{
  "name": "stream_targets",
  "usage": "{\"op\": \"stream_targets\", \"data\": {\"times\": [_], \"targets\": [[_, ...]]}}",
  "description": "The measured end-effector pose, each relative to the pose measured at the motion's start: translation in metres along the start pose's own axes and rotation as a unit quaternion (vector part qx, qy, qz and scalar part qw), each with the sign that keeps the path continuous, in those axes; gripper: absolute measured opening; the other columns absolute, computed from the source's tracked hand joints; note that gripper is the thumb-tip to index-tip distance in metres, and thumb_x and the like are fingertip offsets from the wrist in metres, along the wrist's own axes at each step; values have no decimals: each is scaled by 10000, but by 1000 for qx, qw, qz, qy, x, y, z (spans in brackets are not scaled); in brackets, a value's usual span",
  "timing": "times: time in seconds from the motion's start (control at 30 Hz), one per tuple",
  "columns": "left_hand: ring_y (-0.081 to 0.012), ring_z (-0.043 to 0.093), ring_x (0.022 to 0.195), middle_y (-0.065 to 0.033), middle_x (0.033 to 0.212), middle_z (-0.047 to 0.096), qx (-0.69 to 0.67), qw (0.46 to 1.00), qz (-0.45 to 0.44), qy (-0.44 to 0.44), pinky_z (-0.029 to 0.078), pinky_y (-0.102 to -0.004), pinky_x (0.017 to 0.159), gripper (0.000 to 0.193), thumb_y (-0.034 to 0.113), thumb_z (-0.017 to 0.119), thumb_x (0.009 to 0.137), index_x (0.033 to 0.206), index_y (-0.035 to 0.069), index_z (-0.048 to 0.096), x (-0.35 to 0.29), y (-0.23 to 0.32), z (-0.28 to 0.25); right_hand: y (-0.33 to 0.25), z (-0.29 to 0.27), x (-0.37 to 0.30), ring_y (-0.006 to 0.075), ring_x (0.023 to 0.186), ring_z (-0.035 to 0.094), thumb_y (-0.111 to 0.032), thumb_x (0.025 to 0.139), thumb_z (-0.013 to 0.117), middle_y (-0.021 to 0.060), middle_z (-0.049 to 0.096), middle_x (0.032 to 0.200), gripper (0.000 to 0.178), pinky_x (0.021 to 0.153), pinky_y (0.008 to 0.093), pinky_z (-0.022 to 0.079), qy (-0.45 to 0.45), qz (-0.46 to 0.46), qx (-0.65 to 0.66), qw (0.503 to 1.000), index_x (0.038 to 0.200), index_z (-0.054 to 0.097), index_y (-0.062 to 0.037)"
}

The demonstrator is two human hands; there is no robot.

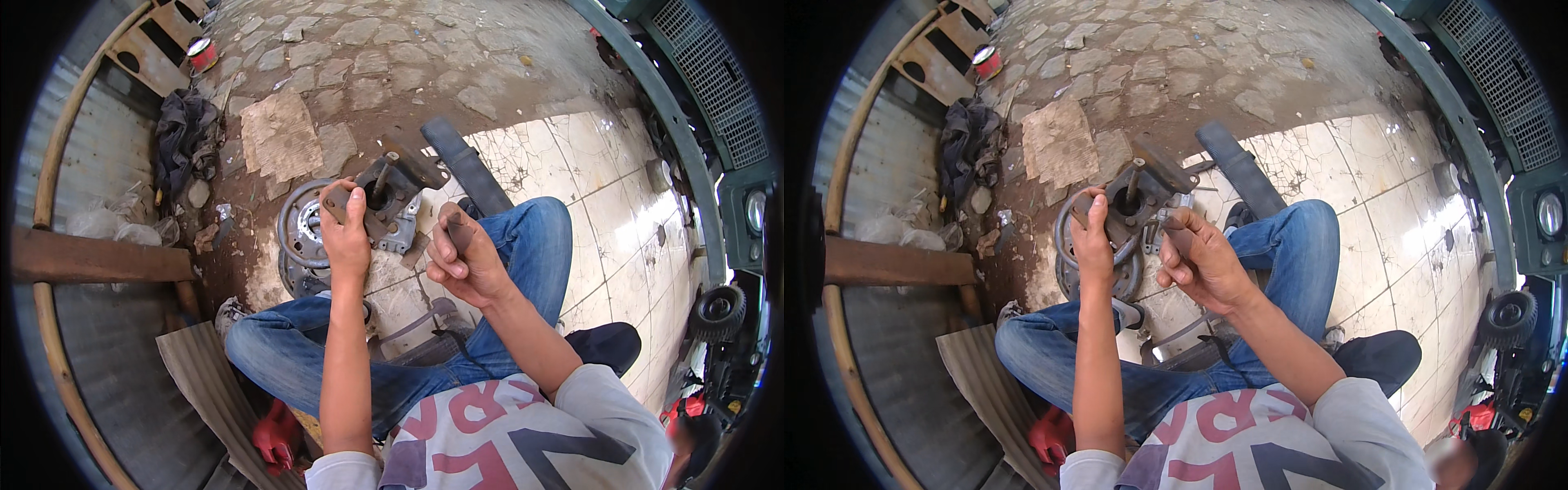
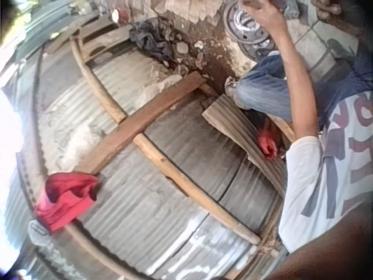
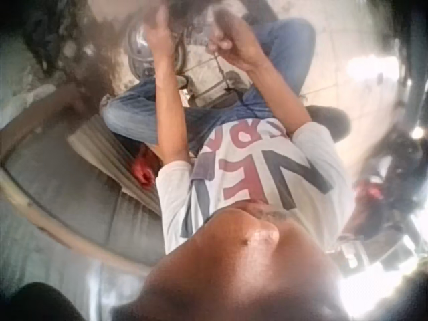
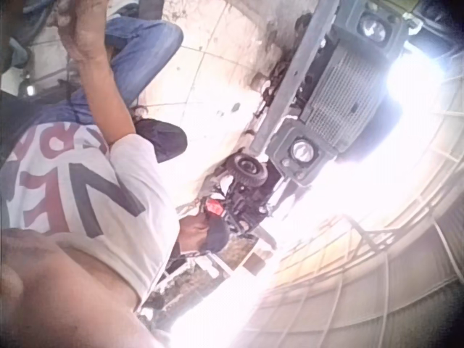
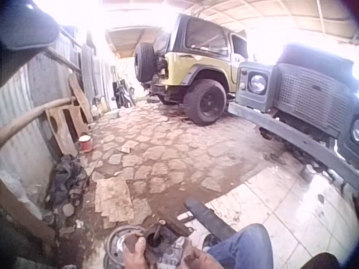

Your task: The person sits on the ground and uses a small metal rod to scrape and clean the interior surfaces of a cylindrical mechanical housing. They repeatedly rotate the part and probe different areas with the rod, then inspect the cleaned surfaces.

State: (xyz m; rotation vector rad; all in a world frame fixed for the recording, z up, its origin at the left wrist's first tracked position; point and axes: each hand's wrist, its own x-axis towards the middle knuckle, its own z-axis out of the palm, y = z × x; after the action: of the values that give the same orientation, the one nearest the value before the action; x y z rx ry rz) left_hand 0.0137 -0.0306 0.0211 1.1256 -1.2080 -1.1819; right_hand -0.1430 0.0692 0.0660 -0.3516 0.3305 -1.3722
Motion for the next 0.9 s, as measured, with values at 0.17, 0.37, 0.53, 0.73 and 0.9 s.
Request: {"op": "stream_targets", "data": {"times": [0.17, 0.37, 0.53, 0.73, 0.9], "targets": [[-158, 517, 935, -53, 1006, 561, -4, 1000, -2, -12, 419, -298, 887, 250, 230, 596, 954, 1071, 10, 579, 0, 4, 2, -3, 10, 0, 95, 576, 565, -270, 1004, 580, 55, 623, 771, 261, 610, 295, 540, 92, -21, -170, 981, 1118, 616, -39], [-104, 453, 855, 4, 907, 518, 2, 1000, 15, -2, 373, -250, 815, 287, 290, 552, 961, 1019, 13, 601, -3, 14, 8, 18, -35, 19, 82, 578, 580, -129, 987, 567, 64, 639, 685, 178, 524, 268, 478, 231, -104, -569, 782, 1020, 662, 18], [-113, 463, 878, -7, 920, 530, 6, 1000, -1, -2, 376, -262, 843, 293, 286, 534, 966, 1026, 7, 602, -4, 13, 5, 33, -42, 31, 376, 733, 693, -99, 923, 644, 179, 693, 811, 289, 577, 406, 516, 174, -124, -699, 683, 1177, 511, -64], [-121, 476, 840, -17, 896, 530, 6, 1000, 24, -2, 398, -273, 801, 253, 251, 546, 975, 1037, 7, 573, -3, 13, 3, 36, -47, 31, 350, 864, 701, -53, 912, 630, 153, 707, 955, 242, 691, 409, 553, 125, -190, -718, 658, 1148, 578, -54], [-120, 481, 817, -26, 893, 530, -5, 1000, 18, 5, 413, -279, 781, 231, 227, 556, 976, 1040, 5, 561, 0, 9, 2, 36, -42, 38, 286, 852, 702, -29, 907, 626, 167, 698, 970, 247, 702, 363, 551, 107, -233, -705, 661, 1154, 613, -34]]}}
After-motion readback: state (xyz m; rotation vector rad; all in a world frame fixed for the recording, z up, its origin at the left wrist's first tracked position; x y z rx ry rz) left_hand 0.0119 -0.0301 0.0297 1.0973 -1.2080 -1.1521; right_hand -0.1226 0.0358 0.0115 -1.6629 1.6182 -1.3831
